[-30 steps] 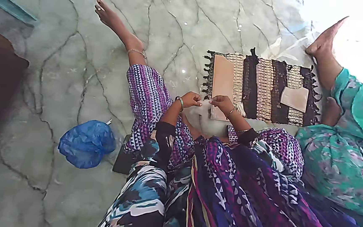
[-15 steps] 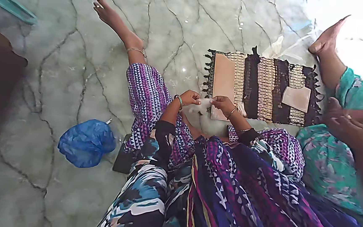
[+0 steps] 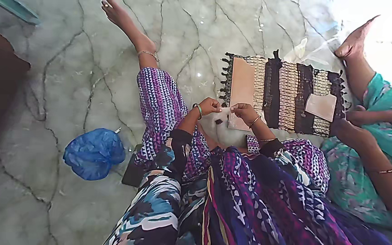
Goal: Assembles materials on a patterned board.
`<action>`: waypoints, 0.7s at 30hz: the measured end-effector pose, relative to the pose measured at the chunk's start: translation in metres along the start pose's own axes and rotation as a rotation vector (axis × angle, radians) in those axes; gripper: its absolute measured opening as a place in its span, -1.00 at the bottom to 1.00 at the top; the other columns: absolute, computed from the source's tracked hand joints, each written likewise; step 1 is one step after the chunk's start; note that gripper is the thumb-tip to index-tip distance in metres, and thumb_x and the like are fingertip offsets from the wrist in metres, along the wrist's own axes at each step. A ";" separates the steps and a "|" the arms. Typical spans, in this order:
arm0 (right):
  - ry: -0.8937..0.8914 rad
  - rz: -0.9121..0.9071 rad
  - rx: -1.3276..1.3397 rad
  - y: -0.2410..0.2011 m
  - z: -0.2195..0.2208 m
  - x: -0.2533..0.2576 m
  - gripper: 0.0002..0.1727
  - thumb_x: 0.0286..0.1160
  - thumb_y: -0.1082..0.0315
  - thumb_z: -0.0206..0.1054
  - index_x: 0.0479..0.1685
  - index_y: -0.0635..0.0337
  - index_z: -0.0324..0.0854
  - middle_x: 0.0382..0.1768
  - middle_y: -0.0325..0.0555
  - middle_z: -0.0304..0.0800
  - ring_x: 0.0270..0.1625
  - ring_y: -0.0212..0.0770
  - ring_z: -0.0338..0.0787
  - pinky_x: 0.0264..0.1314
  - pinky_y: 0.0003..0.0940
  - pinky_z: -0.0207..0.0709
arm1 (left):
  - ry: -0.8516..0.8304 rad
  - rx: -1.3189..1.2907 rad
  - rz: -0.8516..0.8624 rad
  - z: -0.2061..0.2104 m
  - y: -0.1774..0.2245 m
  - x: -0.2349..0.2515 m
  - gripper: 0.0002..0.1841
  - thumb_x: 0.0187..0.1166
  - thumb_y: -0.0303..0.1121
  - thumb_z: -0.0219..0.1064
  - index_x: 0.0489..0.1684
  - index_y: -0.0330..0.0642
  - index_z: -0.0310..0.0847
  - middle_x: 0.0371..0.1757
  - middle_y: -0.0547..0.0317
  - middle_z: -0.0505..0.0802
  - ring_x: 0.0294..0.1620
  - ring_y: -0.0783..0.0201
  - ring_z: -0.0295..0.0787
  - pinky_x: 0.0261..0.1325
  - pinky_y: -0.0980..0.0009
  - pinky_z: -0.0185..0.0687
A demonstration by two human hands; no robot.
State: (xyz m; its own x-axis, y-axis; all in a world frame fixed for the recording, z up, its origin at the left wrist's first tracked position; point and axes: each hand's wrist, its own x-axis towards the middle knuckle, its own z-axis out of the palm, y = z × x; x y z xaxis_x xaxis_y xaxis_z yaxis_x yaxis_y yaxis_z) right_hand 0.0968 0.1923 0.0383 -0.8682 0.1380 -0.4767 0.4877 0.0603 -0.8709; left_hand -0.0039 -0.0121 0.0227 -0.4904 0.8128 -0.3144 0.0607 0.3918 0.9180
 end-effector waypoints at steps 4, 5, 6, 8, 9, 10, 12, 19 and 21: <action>0.043 0.032 0.049 0.001 -0.016 -0.003 -0.80 0.62 0.56 0.26 -0.40 0.23 0.64 -0.61 -0.41 0.63 -0.63 -0.60 0.41 -0.50 -0.65 0.32 | -0.004 0.050 -0.060 -0.010 -0.004 -0.003 -0.81 0.63 -0.50 0.38 -0.18 -0.58 0.69 -0.32 -0.08 0.76 -0.27 0.25 0.61 0.03 0.22 0.55; 0.046 0.045 0.054 0.001 -0.021 -0.003 -0.81 0.64 0.54 0.25 -0.38 0.23 0.64 -0.60 -0.41 0.63 -0.63 -0.59 0.42 -0.50 -0.65 0.33 | -0.012 0.077 -0.100 -0.014 -0.004 -0.004 -0.79 0.65 -0.49 0.37 -0.11 -0.60 0.69 -0.23 -0.18 0.79 -0.18 0.15 0.66 0.13 0.14 0.57; 0.048 0.057 0.062 0.003 -0.026 -0.004 -0.82 0.65 0.54 0.25 -0.36 0.23 0.64 -0.59 -0.40 0.64 -0.63 -0.59 0.42 -0.51 -0.65 0.33 | -0.002 0.115 -0.146 -0.019 -0.005 -0.005 -0.76 0.66 -0.48 0.37 -0.06 -0.62 0.70 -0.14 -0.29 0.81 -0.07 0.03 0.71 0.24 0.05 0.56; 0.042 0.085 0.071 0.005 -0.034 -0.006 -0.83 0.67 0.53 0.24 -0.32 0.24 0.64 -0.56 -0.37 0.65 -0.63 -0.58 0.43 -0.52 -0.65 0.33 | 0.095 0.208 -0.277 -0.028 -0.011 -0.006 -0.72 0.68 -0.44 0.36 0.02 -0.62 0.71 0.02 -0.46 0.82 0.17 -0.24 0.74 0.41 -0.17 0.49; 0.038 0.096 0.073 0.006 -0.037 -0.006 -0.83 0.67 0.53 0.23 -0.32 0.25 0.64 -0.56 -0.37 0.66 -0.63 -0.58 0.43 -0.52 -0.65 0.33 | 0.171 0.247 -0.366 -0.031 -0.014 -0.007 -0.68 0.70 -0.41 0.34 0.13 -0.60 0.69 0.15 -0.51 0.80 0.31 -0.34 0.72 0.50 -0.26 0.43; 0.034 0.107 0.076 0.007 -0.039 -0.007 -0.83 0.68 0.53 0.22 -0.31 0.25 0.64 -0.56 -0.37 0.67 -0.63 -0.59 0.44 -0.53 -0.66 0.34 | 0.262 0.262 -0.452 -0.033 -0.016 -0.008 -0.61 0.70 -0.37 0.33 0.32 -0.54 0.63 0.27 -0.53 0.76 0.40 -0.39 0.67 0.54 -0.31 0.40; 0.037 0.121 0.073 0.009 -0.042 -0.008 -0.83 0.68 0.53 0.21 -0.30 0.26 0.65 -0.55 -0.36 0.68 -0.64 -0.59 0.44 -0.54 -0.66 0.34 | 0.454 0.254 -0.551 -0.030 -0.017 -0.006 -0.36 0.65 -0.27 0.41 0.71 -0.30 0.36 0.53 -0.52 0.59 0.50 -0.44 0.59 0.54 -0.37 0.41; 0.005 0.127 0.048 0.015 -0.036 -0.010 -0.84 0.67 0.52 0.24 -0.33 0.24 0.64 -0.60 -0.41 0.63 -0.62 -0.59 0.43 -0.49 -0.64 0.34 | 0.377 0.097 -0.091 0.034 0.022 0.011 -0.53 0.70 -0.24 0.37 0.43 -0.42 0.63 0.29 -0.32 0.82 0.42 -0.22 0.72 0.56 -0.19 0.47; -0.004 0.130 0.056 0.016 -0.034 -0.009 -0.81 0.66 0.51 0.25 -0.36 0.23 0.65 -0.63 -0.41 0.61 -0.63 -0.57 0.43 -0.50 -0.63 0.34 | 0.287 0.001 -0.021 0.058 0.016 0.018 -0.62 0.64 -0.29 0.42 0.24 -0.44 0.73 0.17 -0.26 0.88 0.28 -0.12 0.81 0.49 -0.09 0.58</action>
State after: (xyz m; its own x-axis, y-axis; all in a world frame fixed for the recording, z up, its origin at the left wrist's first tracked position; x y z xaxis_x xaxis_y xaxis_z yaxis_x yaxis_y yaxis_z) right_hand 0.1157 0.2253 0.0330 -0.7985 0.1367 -0.5863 0.5904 -0.0127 -0.8070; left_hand 0.0391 0.0341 0.0179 -0.7174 0.6493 -0.2525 0.0482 0.4078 0.9118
